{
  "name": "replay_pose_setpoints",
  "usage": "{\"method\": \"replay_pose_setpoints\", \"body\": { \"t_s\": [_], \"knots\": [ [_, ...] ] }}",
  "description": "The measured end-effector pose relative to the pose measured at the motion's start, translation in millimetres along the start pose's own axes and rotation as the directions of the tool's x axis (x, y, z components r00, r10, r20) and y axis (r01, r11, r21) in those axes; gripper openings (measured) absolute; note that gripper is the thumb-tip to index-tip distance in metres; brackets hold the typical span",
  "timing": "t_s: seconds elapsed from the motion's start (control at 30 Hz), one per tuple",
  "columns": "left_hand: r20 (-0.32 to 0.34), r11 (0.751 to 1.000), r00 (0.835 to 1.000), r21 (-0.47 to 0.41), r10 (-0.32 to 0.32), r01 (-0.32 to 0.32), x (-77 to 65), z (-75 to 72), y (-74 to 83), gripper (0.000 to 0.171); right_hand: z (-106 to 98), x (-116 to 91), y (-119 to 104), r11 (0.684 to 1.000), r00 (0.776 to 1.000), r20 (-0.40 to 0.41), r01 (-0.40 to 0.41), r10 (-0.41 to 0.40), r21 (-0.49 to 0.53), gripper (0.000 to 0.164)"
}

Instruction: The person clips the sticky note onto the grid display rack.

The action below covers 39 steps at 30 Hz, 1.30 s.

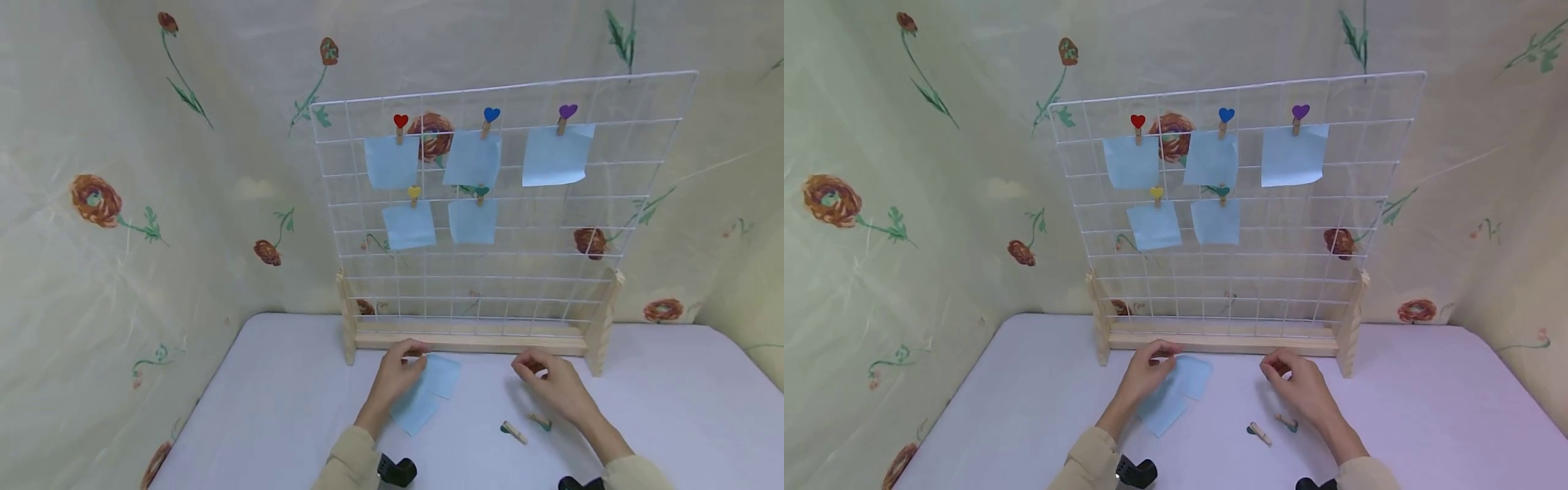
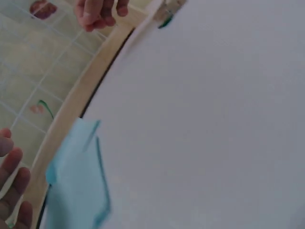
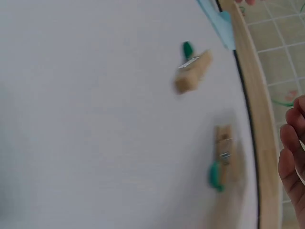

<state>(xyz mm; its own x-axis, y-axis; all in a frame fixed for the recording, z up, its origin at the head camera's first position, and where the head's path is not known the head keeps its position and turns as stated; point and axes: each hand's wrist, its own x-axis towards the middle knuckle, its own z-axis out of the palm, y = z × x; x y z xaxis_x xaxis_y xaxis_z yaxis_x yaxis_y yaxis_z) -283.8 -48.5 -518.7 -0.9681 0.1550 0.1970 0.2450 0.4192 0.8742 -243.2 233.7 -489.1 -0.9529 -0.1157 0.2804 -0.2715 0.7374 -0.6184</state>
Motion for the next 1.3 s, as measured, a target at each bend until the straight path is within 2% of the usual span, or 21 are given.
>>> {"method": "replay_pose_setpoints", "body": {
  "t_s": [0.2, 0.33, 0.6, 0.7, 1.0, 1.2, 1.3],
  "knots": [
    [-0.049, 0.999, 0.998, 0.009, 0.05, -0.049, -21.7, -10.0, -17.0, 0.019, 8, -15, 11, 0.996, 0.997, -0.007, -0.07, 0.071, 0.049, 0.013],
    [-0.061, 0.997, 0.995, 0.013, 0.081, -0.081, -31.6, -11.0, -25.4, 0.019, 11, -25, 17, 0.994, 0.995, 0.008, -0.099, 0.099, 0.052, 0.016],
    [-0.075, 0.997, 0.995, 0.055, 0.059, -0.055, -46.8, -7.9, -29.7, 0.027, 16, -43, 23, 0.989, 0.994, -0.012, -0.105, 0.107, 0.103, 0.018],
    [-0.088, 0.994, 0.995, 0.098, 0.047, -0.039, -50.3, -8.9, -30.0, 0.029, 19, -50, 24, 0.985, 0.991, -0.021, -0.127, 0.13, 0.115, 0.022],
    [-0.066, 0.979, 0.989, 0.164, 0.131, -0.119, -58.1, -10.4, -35.4, 0.028, 33, -73, 18, 0.975, 0.976, -0.139, -0.141, 0.165, 0.172, 0.021],
    [-0.072, 0.979, 0.992, 0.183, 0.108, -0.094, -58.6, -9.1, -35.3, 0.029, 33, -74, 14, 0.979, 0.975, -0.167, -0.119, 0.147, 0.164, 0.019],
    [-0.081, 0.971, 0.988, 0.211, 0.131, -0.111, -54.4, -5.4, -32.9, 0.029, 29, -74, 16, 0.98, 0.971, -0.181, -0.128, 0.154, 0.15, 0.019]
  ]
}}
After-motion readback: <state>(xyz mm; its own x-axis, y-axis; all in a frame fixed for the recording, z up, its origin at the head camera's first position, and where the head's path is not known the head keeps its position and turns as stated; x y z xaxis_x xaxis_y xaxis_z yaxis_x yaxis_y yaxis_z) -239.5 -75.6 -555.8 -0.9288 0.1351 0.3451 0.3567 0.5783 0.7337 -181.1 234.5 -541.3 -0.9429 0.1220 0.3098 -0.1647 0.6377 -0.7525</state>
